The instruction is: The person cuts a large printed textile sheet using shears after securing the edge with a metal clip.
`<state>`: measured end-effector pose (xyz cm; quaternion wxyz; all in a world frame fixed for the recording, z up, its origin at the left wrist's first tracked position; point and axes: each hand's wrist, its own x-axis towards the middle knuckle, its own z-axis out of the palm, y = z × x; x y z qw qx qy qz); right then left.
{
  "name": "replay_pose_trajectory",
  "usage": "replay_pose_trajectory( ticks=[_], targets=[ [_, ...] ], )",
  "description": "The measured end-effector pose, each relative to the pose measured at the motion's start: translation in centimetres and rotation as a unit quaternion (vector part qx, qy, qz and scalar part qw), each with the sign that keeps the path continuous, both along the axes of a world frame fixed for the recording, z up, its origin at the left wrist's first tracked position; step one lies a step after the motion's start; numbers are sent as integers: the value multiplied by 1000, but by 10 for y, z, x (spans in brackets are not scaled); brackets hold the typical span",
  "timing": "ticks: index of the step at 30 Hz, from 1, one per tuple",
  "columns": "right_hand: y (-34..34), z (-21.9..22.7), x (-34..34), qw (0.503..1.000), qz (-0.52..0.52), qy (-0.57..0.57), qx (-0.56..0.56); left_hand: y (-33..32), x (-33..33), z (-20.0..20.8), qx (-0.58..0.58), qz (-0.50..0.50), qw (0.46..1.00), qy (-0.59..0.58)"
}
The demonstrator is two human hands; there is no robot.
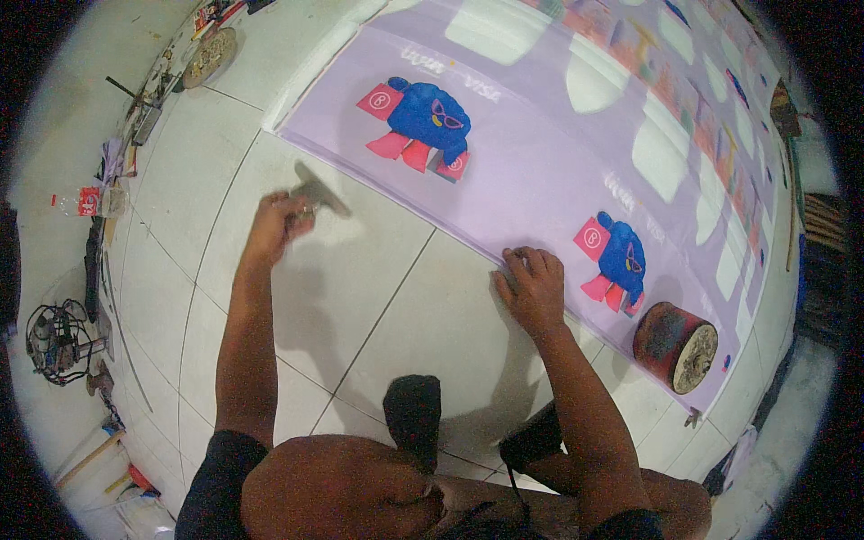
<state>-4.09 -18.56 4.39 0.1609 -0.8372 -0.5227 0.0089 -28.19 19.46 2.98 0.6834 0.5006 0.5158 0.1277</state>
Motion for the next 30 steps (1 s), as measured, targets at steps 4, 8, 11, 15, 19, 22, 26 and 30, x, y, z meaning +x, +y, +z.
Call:
replay_pose_trajectory(
  ticks=[4,8,11,15,19,22,26,30],
  targets=[
    [-1,5,0,1000,-1,-5,17,-37,-4,43,184,-67,957,213],
    [1,4,-2,1000,0,-1,14,3,17,48,503,-93,828,229],
    [0,3,-6,1000,-7,5,3,45,53,26,594,-154,779,131],
    [2,-1,-14,1000,-20,1,-5,81,62,2,613,-264,712,219],
    [1,1,-15,999,-27,-12,-22,80,59,-16,593,-229,753,172],
    [-3,-1,-13,999,-31,-6,-24,78,61,-19,603,-221,750,157],
    [-1,0,-15,999,-27,-7,-25,81,57,-19,606,-223,747,159],
    [2,4,-16,999,-27,-3,-32,85,57,-21,601,-228,751,149]
  ],
)
